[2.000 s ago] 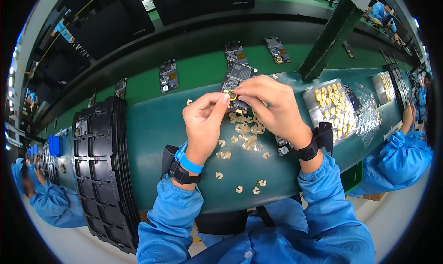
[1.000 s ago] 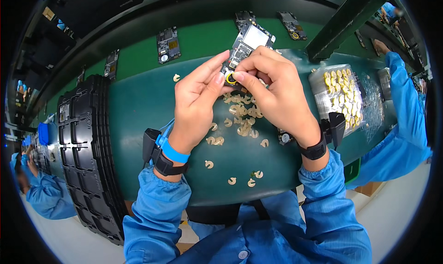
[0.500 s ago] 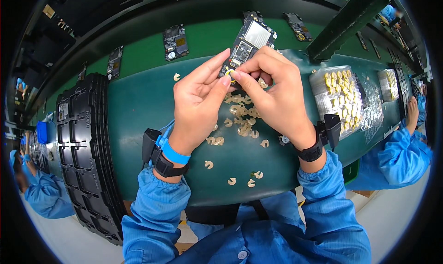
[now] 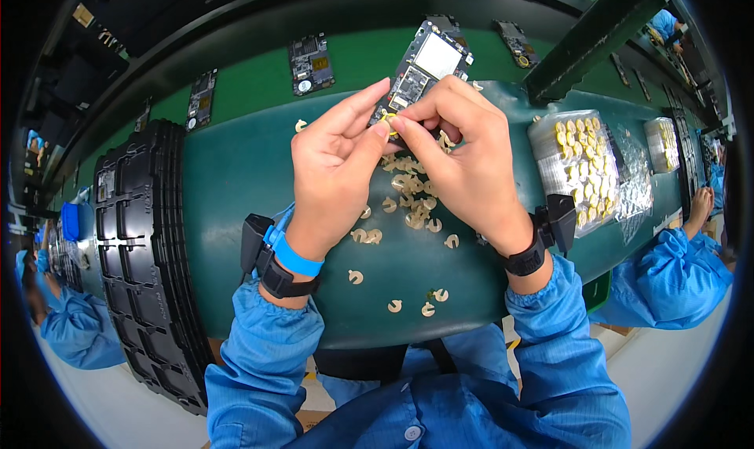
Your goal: Assembling electronic circuit boards by installing components on an assembly line.
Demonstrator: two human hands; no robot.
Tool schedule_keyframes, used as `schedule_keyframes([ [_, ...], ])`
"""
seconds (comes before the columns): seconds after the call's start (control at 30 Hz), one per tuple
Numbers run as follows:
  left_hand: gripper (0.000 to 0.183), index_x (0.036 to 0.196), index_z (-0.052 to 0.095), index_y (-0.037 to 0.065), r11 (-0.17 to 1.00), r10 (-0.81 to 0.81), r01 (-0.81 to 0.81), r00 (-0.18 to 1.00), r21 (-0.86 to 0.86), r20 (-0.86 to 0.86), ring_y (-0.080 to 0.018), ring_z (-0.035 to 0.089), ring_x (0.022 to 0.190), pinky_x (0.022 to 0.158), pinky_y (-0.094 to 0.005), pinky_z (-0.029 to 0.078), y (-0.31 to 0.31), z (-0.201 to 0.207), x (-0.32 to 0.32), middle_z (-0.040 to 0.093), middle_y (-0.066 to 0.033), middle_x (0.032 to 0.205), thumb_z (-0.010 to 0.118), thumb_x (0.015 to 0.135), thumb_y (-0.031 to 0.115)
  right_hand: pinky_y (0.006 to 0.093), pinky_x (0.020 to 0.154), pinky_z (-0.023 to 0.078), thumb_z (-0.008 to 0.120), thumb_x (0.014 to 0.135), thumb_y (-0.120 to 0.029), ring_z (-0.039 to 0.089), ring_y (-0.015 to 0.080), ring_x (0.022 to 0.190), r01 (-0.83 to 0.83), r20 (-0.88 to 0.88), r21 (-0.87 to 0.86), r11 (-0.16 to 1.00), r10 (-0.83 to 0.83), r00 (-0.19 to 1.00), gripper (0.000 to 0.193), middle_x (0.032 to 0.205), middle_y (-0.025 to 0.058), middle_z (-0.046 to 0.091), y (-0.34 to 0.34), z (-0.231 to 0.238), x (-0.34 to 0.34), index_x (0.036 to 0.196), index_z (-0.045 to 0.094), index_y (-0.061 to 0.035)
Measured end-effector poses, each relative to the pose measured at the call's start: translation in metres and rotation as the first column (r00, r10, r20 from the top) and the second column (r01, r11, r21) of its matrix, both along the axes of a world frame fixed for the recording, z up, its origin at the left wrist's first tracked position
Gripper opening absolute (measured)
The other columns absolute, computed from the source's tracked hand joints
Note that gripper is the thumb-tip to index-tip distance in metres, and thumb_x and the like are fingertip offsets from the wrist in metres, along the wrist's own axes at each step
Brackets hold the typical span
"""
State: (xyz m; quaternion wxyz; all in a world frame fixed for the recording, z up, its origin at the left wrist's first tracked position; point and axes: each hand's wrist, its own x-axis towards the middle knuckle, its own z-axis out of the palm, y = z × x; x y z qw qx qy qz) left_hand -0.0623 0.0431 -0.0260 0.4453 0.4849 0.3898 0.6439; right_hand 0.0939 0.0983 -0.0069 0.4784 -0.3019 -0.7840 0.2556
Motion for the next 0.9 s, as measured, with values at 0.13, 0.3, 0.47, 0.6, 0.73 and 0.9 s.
schedule_keyframes([
  [0.13,0.040,0.142,0.055,-0.008,1.000,0.001,0.000,0.999,-0.015,0.044,-0.0176,0.070,0.110,0.089,-0.0288,0.061,0.002,-0.004,-0.001,0.069,-0.0177,0.128,0.058,0.102,-0.001,0.0362,0.064,0.050,0.074,0.085,0.001,0.062,0.0270,0.071,-0.030,0.051,-0.038,0.999,0.032,0.998,0.008,0.081,0.0114,0.059,0.003,-0.001,0.003,0.086,0.067,0.0016],
  [0.3,0.037,0.139,0.057,-0.008,0.998,0.004,0.000,0.998,-0.058,0.070,-0.0148,0.071,0.104,0.085,-0.0276,0.062,0.008,-0.005,-0.002,0.073,-0.0150,0.120,0.058,0.102,-0.002,0.0366,0.065,0.050,0.076,0.085,0.000,0.062,0.0273,0.073,-0.032,0.048,-0.004,0.999,0.032,0.998,0.011,0.081,0.0114,0.059,0.006,-0.003,0.002,0.088,0.065,0.0008],
  [0.47,0.038,0.138,0.056,-0.007,0.993,0.098,-0.091,0.990,-0.074,0.098,-0.0155,0.072,0.104,0.087,-0.0282,0.062,0.008,-0.004,-0.007,0.073,-0.0146,0.120,0.058,0.101,-0.005,0.0302,0.062,0.048,0.086,0.084,-0.014,0.055,0.0136,0.067,0.244,-0.004,-0.111,0.963,-0.246,0.969,0.038,0.079,0.0068,0.057,0.009,0.000,0.001,0.097,0.052,-0.0018],
  [0.6,0.038,0.139,0.054,-0.007,0.990,0.094,-0.073,0.978,-0.118,0.185,-0.0160,0.071,0.104,0.089,-0.0296,0.062,0.013,-0.018,-0.006,0.072,-0.0145,0.117,0.057,0.101,-0.006,0.0267,0.057,0.047,0.081,0.091,-0.015,0.057,0.0083,0.064,0.148,0.163,-0.374,0.916,-0.092,0.982,0.029,0.074,0.0031,0.062,0.012,-0.010,0.005,0.092,0.055,-0.0012],
  [0.73,0.041,0.141,0.051,-0.007,0.981,0.163,-0.141,0.971,-0.129,0.176,-0.0203,0.068,0.115,0.098,-0.0322,0.058,0.017,-0.029,-0.015,0.067,-0.0184,0.129,0.060,0.101,-0.003,0.0229,0.058,0.047,0.072,0.096,-0.009,0.059,0.0060,0.068,-0.066,-0.070,-0.581,0.811,0.031,0.997,0.012,0.080,0.0003,0.067,0.047,-0.009,-0.009,0.093,0.063,-0.0008],
  [0.9,0.042,0.140,0.050,-0.009,0.906,0.423,-0.423,0.906,-0.017,-0.022,-0.0247,0.067,0.118,0.102,-0.0340,0.054,0.023,-0.023,-0.027,0.064,-0.0230,0.133,0.061,0.099,-0.003,0.0266,0.061,0.047,0.077,0.091,-0.010,0.061,0.0096,0.068,0.147,0.237,-0.516,0.844,-0.023,0.971,0.017,0.075,0.0031,0.067,0.157,-0.003,-0.027,0.094,0.070,0.0054],
])
